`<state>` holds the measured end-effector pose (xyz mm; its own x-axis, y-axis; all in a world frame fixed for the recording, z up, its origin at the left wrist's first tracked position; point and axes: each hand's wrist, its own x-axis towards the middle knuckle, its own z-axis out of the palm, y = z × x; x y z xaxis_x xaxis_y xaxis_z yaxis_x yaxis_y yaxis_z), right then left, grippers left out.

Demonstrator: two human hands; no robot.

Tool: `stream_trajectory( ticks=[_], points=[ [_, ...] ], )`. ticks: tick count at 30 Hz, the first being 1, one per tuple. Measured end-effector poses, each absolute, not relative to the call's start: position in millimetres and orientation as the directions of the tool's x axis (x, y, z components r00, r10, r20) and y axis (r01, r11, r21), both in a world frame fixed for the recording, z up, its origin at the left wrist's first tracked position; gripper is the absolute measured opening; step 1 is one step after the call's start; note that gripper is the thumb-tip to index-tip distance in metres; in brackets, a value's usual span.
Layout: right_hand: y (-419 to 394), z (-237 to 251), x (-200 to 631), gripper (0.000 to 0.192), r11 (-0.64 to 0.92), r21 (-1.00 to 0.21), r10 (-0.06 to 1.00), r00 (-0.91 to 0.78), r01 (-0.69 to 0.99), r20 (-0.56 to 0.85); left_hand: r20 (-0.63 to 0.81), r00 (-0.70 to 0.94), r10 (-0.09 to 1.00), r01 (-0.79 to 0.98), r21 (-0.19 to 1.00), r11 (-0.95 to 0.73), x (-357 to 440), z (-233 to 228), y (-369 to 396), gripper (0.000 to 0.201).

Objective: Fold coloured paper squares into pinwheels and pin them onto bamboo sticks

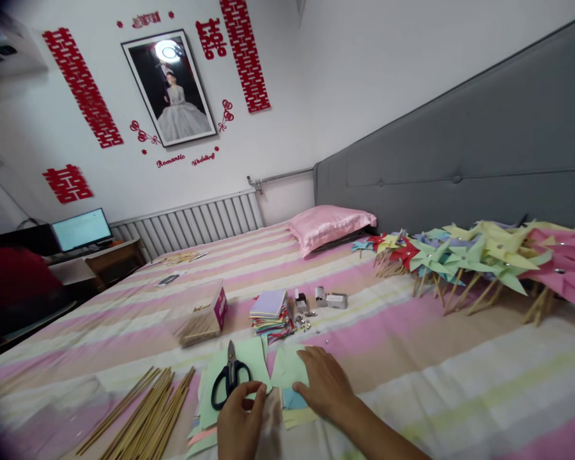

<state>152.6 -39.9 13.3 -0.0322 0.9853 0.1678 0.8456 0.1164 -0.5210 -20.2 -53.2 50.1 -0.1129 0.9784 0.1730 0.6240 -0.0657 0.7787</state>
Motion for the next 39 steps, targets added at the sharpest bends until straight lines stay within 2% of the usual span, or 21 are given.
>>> stream_trajectory(
  ticks=[3,9,18,25,29,33,39],
  points=[
    [-41,14,153,0.058,0.135,-0.511,0.984,-0.055,0.849,0.169,0.171,-0.109,0.979,0.608,0.791,-0.071,-22,49,-53,0.027],
    [-44,19,155,0.065,0.174,-0.492,0.979,-0.096,0.853,0.179,0.186,-0.165,0.969,0.598,0.800,-0.052,-21,49,-53,0.026],
    [-41,19,156,0.045,0.242,-0.471,0.964,-0.154,0.848,0.218,0.216,-0.173,0.961,0.595,0.801,-0.073,-15,45,-49,0.029],
    [-43,24,178,0.040,0.319,-0.551,0.946,-0.224,0.771,0.234,0.208,-0.159,0.965,0.593,0.801,-0.075,-12,49,-51,0.029],
    [-39,25,185,0.038,0.310,-0.624,0.943,-0.151,0.717,0.296,0.218,-0.162,0.962,0.577,0.812,-0.087,-11,48,-53,0.034],
    [-32,26,186,0.032,0.275,-0.701,0.937,-0.020,0.658,0.348,0.164,-0.128,0.978,0.498,0.863,-0.079,-12,45,-54,0.038],
    [-27,29,189,0.028,0.242,-0.828,0.899,0.204,0.506,0.387,0.047,-0.094,0.994,0.285,0.958,-0.018,-10,44,-52,0.039]
  ],
)
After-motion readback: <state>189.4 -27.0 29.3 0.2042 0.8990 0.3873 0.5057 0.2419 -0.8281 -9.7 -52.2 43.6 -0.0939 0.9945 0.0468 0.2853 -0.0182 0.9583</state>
